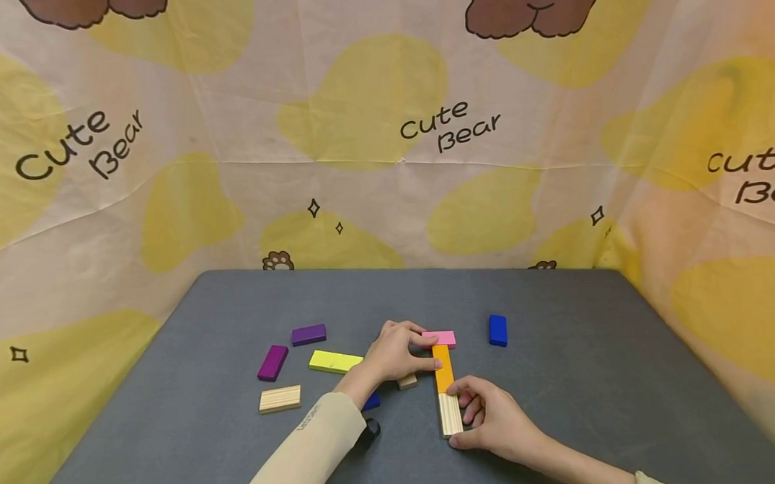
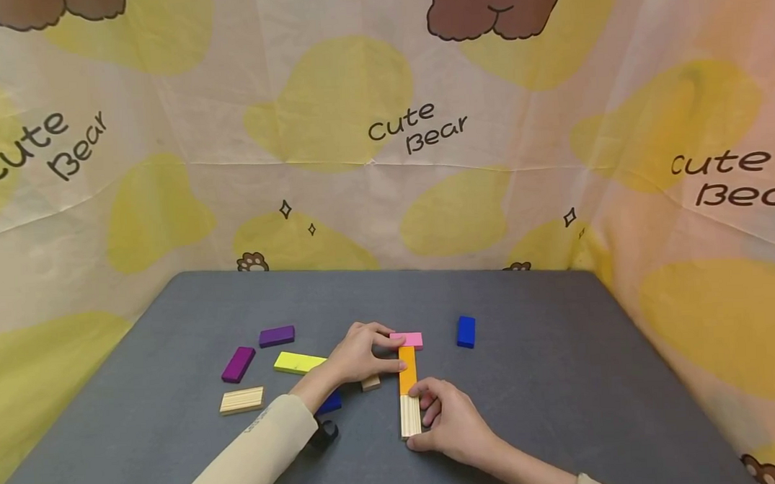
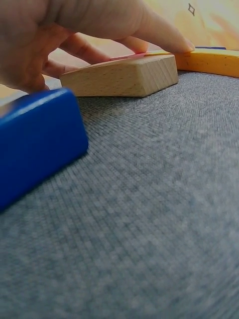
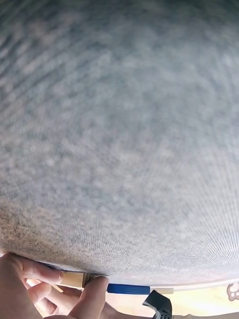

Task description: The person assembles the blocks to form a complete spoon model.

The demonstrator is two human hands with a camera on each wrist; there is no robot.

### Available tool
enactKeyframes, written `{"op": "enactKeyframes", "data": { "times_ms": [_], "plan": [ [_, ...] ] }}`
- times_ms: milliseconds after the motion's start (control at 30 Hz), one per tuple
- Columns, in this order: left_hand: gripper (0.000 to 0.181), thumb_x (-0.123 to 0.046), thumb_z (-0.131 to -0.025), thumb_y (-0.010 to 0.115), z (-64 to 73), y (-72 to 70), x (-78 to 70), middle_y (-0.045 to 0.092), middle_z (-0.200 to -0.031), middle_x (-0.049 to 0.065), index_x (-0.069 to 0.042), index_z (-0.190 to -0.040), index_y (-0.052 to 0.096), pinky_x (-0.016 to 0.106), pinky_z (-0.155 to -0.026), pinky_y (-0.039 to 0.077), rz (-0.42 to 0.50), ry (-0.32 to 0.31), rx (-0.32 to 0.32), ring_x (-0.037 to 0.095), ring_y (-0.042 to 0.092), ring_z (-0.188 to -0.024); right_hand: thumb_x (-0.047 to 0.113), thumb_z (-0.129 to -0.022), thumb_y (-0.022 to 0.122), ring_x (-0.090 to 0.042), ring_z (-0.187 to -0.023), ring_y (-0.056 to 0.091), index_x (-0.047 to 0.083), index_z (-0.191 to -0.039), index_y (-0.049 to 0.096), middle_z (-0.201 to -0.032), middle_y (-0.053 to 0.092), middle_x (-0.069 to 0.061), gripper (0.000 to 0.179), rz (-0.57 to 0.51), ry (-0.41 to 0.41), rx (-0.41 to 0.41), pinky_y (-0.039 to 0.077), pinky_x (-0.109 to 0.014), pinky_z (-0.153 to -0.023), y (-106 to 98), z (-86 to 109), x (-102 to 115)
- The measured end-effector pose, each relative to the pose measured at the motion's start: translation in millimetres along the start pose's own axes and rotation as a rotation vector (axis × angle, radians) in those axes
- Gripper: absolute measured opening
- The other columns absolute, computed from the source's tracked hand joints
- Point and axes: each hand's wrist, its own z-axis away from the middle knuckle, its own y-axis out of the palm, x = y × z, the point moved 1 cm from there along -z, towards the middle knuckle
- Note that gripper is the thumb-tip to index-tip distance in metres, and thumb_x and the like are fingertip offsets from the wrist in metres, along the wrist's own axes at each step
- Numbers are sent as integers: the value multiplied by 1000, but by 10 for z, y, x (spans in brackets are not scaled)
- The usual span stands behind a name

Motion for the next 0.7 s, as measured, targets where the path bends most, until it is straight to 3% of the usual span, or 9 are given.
{"op": "enactKeyframes", "data": {
  "times_ms": [167,367,533,700],
  "plan": [
    [55,-50,-78,80,3,-11,-13,59,-127,-3,-24,-126,69,46,-92,43,-2,-2,0,23,43,-115,19,-63,95,-21,-76,55,6,-116,60,-92,53,-7,64,-26,18,9,50,-26,-64,-7,0,3],
    [55,-50,-78,80,0,1,0,59,-128,-3,-25,-126,69,46,-93,43,-8,-8,0,22,42,-116,21,-73,90,-23,-81,55,0,-120,60,-97,56,-10,60,-164,96,-8,50,-25,-65,-48,-6,3],
    [56,-51,-78,80,-7,13,4,58,-129,-4,-26,-127,68,46,-93,42,-8,-16,5,22,41,-116,31,-79,85,-22,-79,56,5,-111,67,-93,62,-6,45,-105,143,-157,47,-29,-62,-229,-86,-46],
    [56,-51,-78,80,-18,20,4,58,-128,-4,-25,-126,68,46,-90,43,-7,-8,3,23,41,-116,34,-75,87,-24,-88,56,7,-111,69,-100,63,-8,48,-16,148,-340,49,-32,-68,-592,-241,-192]
  ]
}}
